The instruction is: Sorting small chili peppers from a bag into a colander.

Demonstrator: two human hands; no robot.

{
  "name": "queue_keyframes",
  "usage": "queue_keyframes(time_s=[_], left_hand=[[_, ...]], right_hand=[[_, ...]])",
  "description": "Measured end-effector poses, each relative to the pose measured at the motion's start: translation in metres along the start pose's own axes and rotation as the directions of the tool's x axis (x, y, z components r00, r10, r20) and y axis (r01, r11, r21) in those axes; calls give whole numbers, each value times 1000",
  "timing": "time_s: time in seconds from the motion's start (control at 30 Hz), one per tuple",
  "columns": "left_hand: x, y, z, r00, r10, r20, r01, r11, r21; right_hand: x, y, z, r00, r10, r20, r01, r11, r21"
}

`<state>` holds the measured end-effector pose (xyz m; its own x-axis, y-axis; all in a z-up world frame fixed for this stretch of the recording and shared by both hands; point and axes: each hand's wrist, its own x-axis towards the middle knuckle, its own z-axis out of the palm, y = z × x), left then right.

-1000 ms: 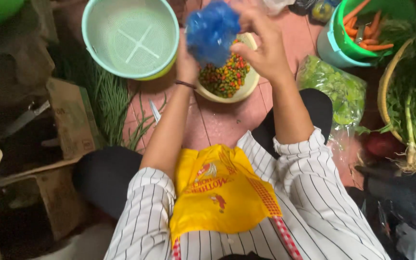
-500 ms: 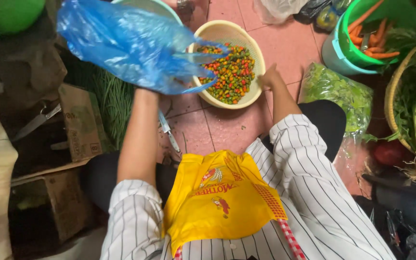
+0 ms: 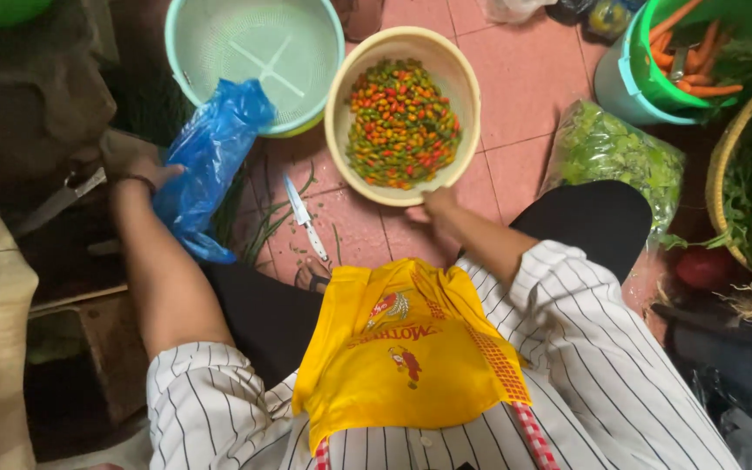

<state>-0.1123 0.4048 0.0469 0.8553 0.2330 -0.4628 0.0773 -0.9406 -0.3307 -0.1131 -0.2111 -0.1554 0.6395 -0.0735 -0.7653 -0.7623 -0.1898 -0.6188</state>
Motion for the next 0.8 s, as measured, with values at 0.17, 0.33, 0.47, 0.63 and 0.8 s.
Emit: queue_keyframes(time_s=[0.17, 0.33, 0.47, 0.63, 0.8], left_hand=[[-42, 59, -57, 873, -303, -382, 49, 835, -548], [-81, 152, -113, 810, -19, -587, -373, 754, -540], [-102, 215, -133, 875, 52, -481, -363, 727, -583], [-80, 260, -102, 776, 160, -610, -518, 713, -471], [-37, 285, -41, 925, 215, -312, -363, 739, -567]], right_hand=[[-133, -30, 37, 890, 272, 367, -302, 953, 26], [-125, -114, 6, 890, -287, 356, 450, 412, -792], [-94, -175, -46, 433, -890, 141, 354, 24, -935], [-63, -183, -40, 342, -899, 273, 402, -123, -908], [-56, -190, -32, 254, -908, 332, 419, -206, -884]])
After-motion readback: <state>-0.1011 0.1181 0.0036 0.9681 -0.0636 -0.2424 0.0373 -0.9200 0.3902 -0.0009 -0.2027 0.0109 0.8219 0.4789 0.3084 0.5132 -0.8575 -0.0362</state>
